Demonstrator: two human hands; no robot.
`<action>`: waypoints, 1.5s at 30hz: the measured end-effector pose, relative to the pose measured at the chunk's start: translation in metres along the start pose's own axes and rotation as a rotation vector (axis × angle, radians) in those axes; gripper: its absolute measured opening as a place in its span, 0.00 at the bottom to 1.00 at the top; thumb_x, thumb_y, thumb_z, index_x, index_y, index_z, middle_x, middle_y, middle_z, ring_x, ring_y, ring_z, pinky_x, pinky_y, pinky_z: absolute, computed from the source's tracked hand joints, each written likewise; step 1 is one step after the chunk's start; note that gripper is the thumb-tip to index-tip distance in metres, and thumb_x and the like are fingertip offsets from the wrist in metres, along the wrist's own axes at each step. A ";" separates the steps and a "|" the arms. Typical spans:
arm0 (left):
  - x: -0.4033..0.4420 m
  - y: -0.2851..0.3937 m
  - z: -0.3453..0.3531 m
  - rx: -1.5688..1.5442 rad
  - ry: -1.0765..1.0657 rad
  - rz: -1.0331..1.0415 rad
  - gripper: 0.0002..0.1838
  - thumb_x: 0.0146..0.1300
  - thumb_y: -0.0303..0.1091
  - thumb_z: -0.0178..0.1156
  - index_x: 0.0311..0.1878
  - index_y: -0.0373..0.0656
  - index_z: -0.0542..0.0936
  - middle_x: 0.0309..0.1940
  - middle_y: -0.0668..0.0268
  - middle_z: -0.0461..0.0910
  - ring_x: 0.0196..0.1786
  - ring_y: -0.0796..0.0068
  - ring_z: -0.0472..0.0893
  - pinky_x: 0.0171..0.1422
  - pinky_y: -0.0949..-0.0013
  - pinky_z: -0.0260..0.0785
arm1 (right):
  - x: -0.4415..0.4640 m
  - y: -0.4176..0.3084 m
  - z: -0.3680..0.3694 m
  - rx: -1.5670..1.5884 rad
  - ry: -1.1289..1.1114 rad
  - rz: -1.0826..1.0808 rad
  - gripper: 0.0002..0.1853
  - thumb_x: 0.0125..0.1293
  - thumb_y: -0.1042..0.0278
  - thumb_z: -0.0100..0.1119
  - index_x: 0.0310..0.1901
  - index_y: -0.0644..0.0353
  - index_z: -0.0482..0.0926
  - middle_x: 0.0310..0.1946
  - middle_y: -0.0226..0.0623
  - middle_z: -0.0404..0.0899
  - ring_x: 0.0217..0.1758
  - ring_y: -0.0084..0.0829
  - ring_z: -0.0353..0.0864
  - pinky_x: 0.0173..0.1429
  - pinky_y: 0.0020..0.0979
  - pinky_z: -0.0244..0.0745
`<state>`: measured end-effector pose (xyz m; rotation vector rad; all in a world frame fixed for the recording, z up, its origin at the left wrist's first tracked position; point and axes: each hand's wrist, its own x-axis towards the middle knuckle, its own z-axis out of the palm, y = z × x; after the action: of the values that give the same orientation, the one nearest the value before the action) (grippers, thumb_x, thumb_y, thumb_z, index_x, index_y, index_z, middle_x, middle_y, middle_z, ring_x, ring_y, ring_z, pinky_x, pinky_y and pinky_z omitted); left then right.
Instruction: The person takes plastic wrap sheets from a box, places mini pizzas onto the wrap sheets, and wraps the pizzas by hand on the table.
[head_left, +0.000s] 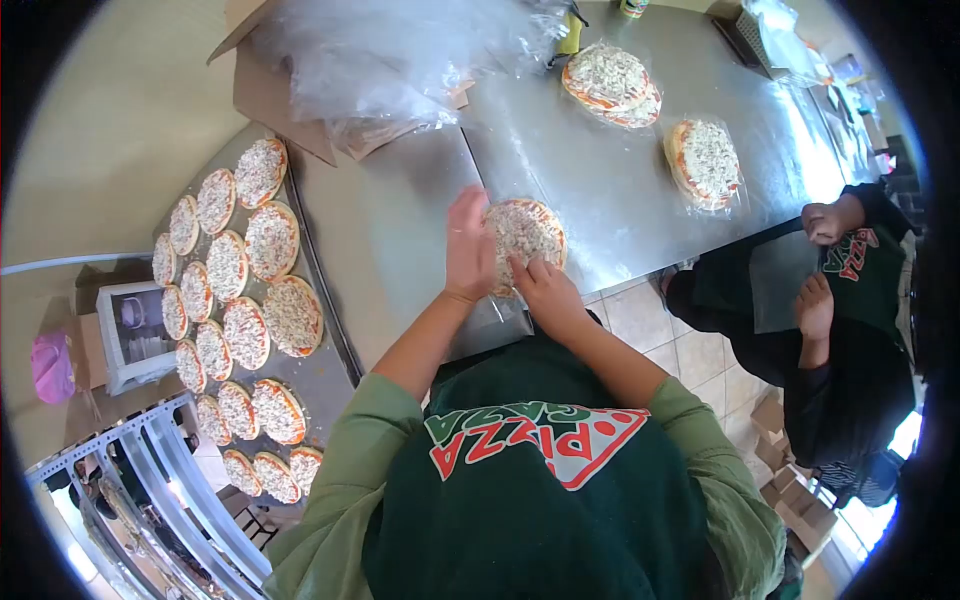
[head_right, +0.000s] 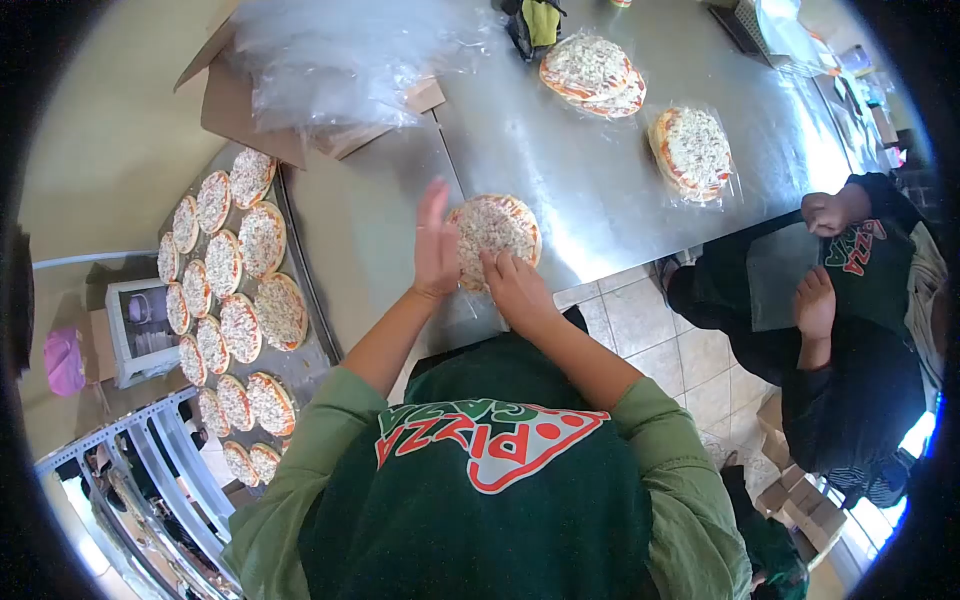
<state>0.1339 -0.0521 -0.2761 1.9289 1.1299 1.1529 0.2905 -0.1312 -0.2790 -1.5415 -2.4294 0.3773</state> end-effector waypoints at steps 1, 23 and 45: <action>0.003 0.004 0.000 0.203 -0.162 0.074 0.32 0.63 0.50 0.46 0.66 0.43 0.57 0.67 0.55 0.54 0.70 0.58 0.51 0.72 0.52 0.38 | -0.003 -0.001 0.003 -0.010 -0.004 -0.017 0.21 0.54 0.72 0.49 0.52 0.64 0.67 0.37 0.40 0.68 0.41 0.39 0.74 0.38 0.36 0.73; -0.031 0.036 0.015 -0.794 0.367 -1.184 0.24 0.64 0.42 0.49 0.60 0.44 0.61 0.49 0.60 0.70 0.50 0.69 0.70 0.54 0.65 0.62 | 0.037 0.086 -0.010 1.982 -0.167 0.583 0.24 0.55 0.65 0.59 0.53 0.67 0.69 0.47 0.38 0.76 0.48 0.32 0.76 0.54 0.32 0.71; 0.161 0.062 -0.083 -0.670 0.728 -0.324 0.17 0.59 0.30 0.60 0.50 0.36 0.70 0.44 0.63 0.74 0.46 0.78 0.72 0.51 0.72 0.63 | 0.109 0.060 -0.198 0.661 0.448 -0.237 0.14 0.54 0.80 0.54 0.43 0.59 0.76 0.41 0.35 0.77 0.43 0.27 0.77 0.46 0.27 0.71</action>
<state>0.1222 0.0702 -0.1292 0.7929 1.1313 1.8082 0.3627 0.0096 -0.1067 -0.9210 -1.8428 0.6271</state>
